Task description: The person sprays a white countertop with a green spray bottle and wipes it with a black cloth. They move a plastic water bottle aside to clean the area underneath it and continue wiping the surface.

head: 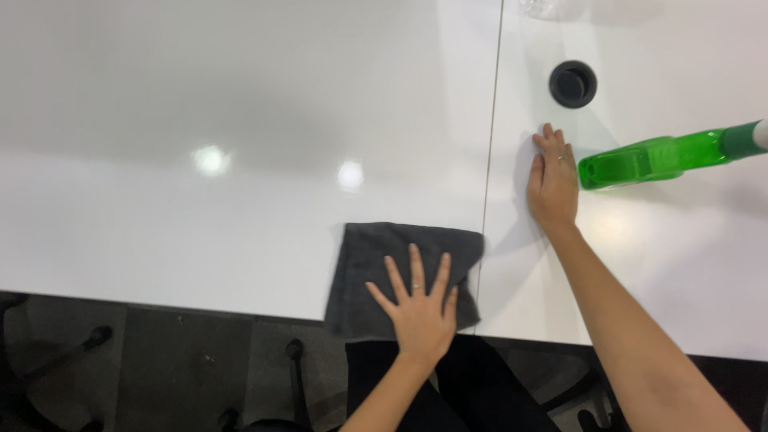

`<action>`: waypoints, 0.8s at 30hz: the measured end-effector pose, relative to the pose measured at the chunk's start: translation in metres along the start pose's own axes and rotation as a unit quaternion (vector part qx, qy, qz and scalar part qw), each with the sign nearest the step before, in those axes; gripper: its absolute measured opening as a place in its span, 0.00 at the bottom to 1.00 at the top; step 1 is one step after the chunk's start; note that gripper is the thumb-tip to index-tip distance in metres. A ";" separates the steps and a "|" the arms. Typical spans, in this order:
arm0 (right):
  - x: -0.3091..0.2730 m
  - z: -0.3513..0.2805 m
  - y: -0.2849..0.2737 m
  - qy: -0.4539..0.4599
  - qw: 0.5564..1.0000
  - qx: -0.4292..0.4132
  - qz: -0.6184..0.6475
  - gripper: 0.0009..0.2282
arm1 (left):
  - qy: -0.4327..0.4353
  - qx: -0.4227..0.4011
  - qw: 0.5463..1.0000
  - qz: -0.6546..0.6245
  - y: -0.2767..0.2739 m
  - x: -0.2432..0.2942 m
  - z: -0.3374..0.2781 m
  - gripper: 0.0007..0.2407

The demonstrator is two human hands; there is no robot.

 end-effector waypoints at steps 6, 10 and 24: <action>0.001 0.003 -0.002 0.007 1.000 0.000 -0.003 0.14 | 0.014 0.034 0.999 0.000 0.009 0.042 0.050 0.24; 0.001 0.009 -0.004 0.023 1.000 0.005 -0.010 0.13 | -0.016 0.074 0.997 0.017 0.011 0.068 0.108 0.25; 0.003 0.014 -0.007 0.044 0.999 0.007 -0.007 0.12 | -0.008 0.106 0.994 -0.035 0.013 0.084 0.209 0.24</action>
Point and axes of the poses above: each hand's wrist, its own z-axis towards the middle knuckle, its own y-axis out of the palm, x = y × z, the point moved 5 cm from there along z, towards the middle knuckle, and after that the axes turned 10 degrees about -y, right-handed, at the moved point
